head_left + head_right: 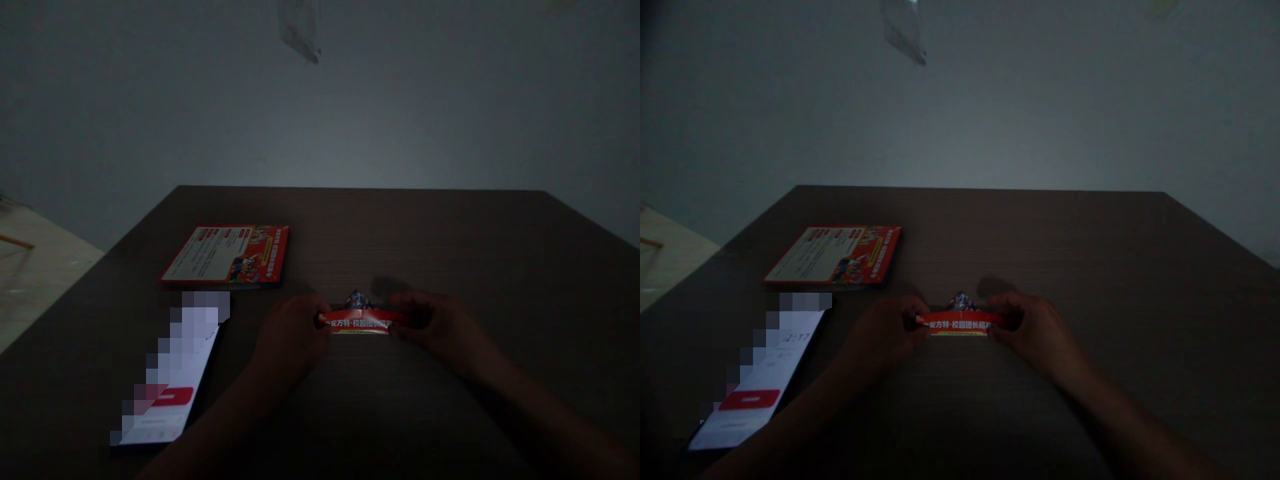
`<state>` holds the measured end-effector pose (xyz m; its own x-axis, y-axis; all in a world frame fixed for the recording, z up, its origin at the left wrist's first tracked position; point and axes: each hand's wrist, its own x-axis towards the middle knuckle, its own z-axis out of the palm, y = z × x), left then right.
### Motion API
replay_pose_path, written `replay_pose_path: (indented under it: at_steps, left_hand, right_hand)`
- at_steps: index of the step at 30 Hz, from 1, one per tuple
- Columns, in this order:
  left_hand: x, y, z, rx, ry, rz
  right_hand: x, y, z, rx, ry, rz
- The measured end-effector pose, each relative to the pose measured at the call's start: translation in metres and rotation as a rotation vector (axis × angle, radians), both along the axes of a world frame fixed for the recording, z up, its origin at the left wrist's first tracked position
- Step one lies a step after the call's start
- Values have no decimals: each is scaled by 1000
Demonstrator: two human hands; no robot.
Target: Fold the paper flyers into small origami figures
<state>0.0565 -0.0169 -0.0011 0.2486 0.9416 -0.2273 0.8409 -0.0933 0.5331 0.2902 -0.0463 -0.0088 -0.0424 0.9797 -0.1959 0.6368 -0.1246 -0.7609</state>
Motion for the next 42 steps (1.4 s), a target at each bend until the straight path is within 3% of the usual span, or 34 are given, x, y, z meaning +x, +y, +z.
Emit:
replay_pose_path:
  at_steps: [9,24,42]
  left_hand:
    - [0,2,-1,-38,-14,15]
    - [-2,4,-4,-45,-15,-86]
    - [-1,0,-10,65,-22,-173]
  right_hand:
    - [-2,1,4,6,-11,27]
    - [-2,1,3,14,-38,28]
    - [-3,1,3,-2,-39,5]
